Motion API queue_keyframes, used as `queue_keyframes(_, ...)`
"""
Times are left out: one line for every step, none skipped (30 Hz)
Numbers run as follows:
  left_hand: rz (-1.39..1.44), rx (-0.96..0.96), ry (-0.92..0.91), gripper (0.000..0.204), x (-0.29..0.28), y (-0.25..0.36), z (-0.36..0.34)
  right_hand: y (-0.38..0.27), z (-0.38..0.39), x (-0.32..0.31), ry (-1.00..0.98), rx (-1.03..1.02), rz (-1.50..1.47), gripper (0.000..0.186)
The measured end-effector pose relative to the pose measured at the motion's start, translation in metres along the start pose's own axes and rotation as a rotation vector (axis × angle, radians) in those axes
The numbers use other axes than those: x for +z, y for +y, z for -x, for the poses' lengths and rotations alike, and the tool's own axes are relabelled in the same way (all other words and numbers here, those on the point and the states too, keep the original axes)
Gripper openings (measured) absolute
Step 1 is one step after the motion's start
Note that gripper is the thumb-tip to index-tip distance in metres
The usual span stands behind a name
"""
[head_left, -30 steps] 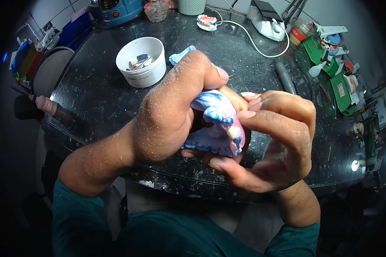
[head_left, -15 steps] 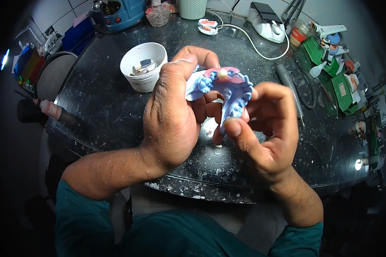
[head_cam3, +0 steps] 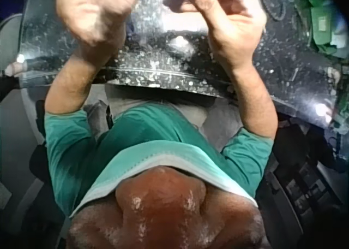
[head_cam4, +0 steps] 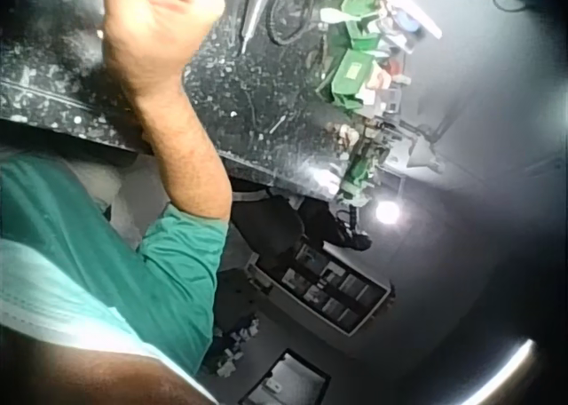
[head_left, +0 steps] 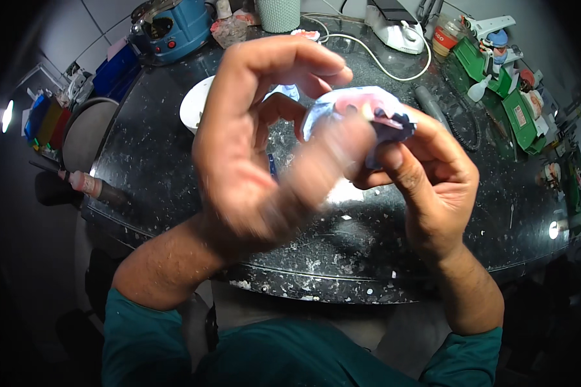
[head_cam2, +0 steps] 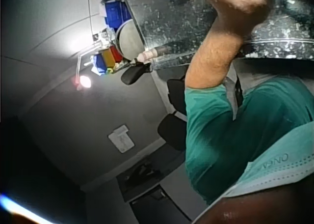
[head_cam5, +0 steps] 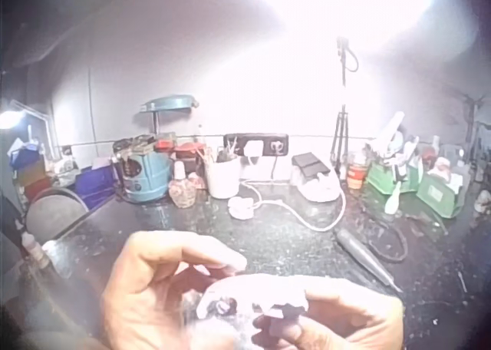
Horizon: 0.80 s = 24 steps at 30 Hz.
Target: The person holds a pink denture base and uses a handheld rotary tool to smooth and shape the edges, then places it onto a blue dental model to check the fit and alignment of the artificial teeth.
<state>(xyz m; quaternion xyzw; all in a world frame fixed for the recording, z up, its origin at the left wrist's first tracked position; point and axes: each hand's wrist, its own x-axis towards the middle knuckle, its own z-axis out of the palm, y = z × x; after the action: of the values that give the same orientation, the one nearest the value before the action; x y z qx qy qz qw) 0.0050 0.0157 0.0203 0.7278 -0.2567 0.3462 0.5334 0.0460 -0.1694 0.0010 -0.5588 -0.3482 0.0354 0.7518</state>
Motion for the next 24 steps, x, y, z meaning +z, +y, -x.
queue_keyframes(-0.061, 0.063, -0.034, 0.043, -0.0007, 0.0023, 0.0011, 0.0006, -0.0003, -0.0003, -0.003, -0.022, -0.018, 0.04)
queue_keyframes(-0.107, 0.151, -0.066, 0.043, -0.0021, 0.0019, 0.0011, 0.0006, -0.0002, -0.0003, 0.002, -0.036, -0.029, 0.04)
queue_keyframes(-0.124, 0.194, -0.086, 0.044, -0.0036, -0.0021, 0.0015, 0.0007, -0.0004, -0.0002, 0.007, -0.052, -0.042, 0.04)
queue_keyframes(-0.129, 0.23, -0.093, 0.046, -0.0047, -0.0007, 0.001, -0.001, -0.0001, -0.0002, -0.005, -0.059, -0.022, 0.041)
queue_keyframes(-0.118, 0.239, -0.105, 0.049, -0.0054, -0.0036, 0.0012, -0.0012, 0.0002, -0.0006, -0.006, -0.065, -0.012, 0.041)
queue_keyframes(-0.101, 0.248, -0.109, 0.048, -0.0048, -0.0054, 0.0007, -0.0012, 0.0006, -0.0012, -0.006, -0.071, -0.003, 0.041)
queue_keyframes(-0.09, 0.256, -0.111, 0.048, -0.0045, -0.0053, 0.0003, -0.0015, 0.0008, -0.0021, -0.022, -0.07, 0.004, 0.041)
queue_keyframes(-0.089, 0.267, -0.108, 0.046, -0.0041, -0.0048, -0.0003, -0.002, 0.0011, -0.0024, -0.028, -0.073, 0.002, 0.041)
queue_keyframes(-0.089, 0.273, -0.108, 0.045, -0.0036, -0.004, -0.0006, -0.0022, 0.0015, -0.0026, -0.032, -0.076, 0.0, 0.041)
queue_keyframes(-0.086, 0.279, -0.108, 0.045, -0.0023, -0.0044, -0.0011, -0.0022, 0.0018, -0.0039, -0.035, -0.077, 0.0, 0.041)
queue_keyframes(-0.082, 0.268, -0.099, 0.044, -0.0006, -0.0046, -0.0013, -0.0027, 0.0019, -0.0047, -0.03, -0.076, 0.021, 0.041)
queue_keyframes(-0.079, 0.262, -0.095, 0.044, 0.0013, -0.0047, -0.0015, -0.0032, 0.002, -0.0061, -0.024, -0.075, 0.043, 0.041)
queue_keyframes(-0.08, 0.257, -0.086, 0.044, -0.0004, -0.0036, -0.0004, -0.0039, 0.0011, -0.004, -0.027, -0.076, 0.043, 0.041)
queue_keyframes(-0.066, 0.24, -0.077, 0.043, -0.0019, -0.0024, 0.0006, -0.0046, 0.0003, -0.0024, -0.044, -0.066, 0.047, 0.041)
queue_keyframes(-0.059, 0.231, -0.071, 0.043, -0.0037, -0.0025, 0.0013, -0.0048, -0.0005, -0.0009, -0.061, -0.057, 0.051, 0.041)
queue_keyframes(-0.054, 0.224, -0.069, 0.043, -0.0033, -0.0018, 0.0012, -0.0049, -0.0001, -0.0013, -0.061, -0.059, 0.049, 0.041)
queue_keyframes(-0.059, 0.236, -0.073, 0.043, -0.0033, -0.0024, 0.001, -0.0047, 0.0001, -0.0015, -0.061, -0.058, 0.051, 0.041)
queue_keyframes(-0.063, 0.242, -0.075, 0.043, -0.0032, -0.002, 0.001, -0.0044, 0.0003, -0.0016, -0.061, -0.057, 0.053, 0.041)
queue_keyframes(-0.062, 0.247, -0.078, 0.043, -0.0025, -0.0027, 0.0006, -0.0035, 0.0003, -0.0027, -0.06, -0.057, 0.054, 0.041)
queue_keyframes(-0.056, 0.242, -0.075, 0.042, -0.0016, -0.0024, 0.0001, -0.0022, 0.0002, -0.0038, -0.062, -0.069, 0.061, 0.041)
queue_keyframes(-0.053, 0.239, -0.073, 0.042, -0.0011, -0.0023, 0.0001, -0.0014, 0.0001, -0.0043, -0.064, -0.082, 0.069, 0.04)
queue_keyframes(-0.05, 0.238, -0.072, 0.042, -0.0009, -0.0016, 0.0001, -0.0018, -0.0001, -0.0042, -0.064, -0.082, 0.069, 0.04)
queue_keyframes(-0.055, 0.226, -0.072, 0.041, -0.0008, -0.001, 0.0006, -0.0025, -0.0003, -0.0041, -0.067, -0.083, 0.073, 0.04)
queue_keyframes(-0.057, 0.221, -0.072, 0.041, -0.0009, -0.0008, 0.0009, -0.0029, -0.0004, -0.0039, -0.069, -0.084, 0.077, 0.04)
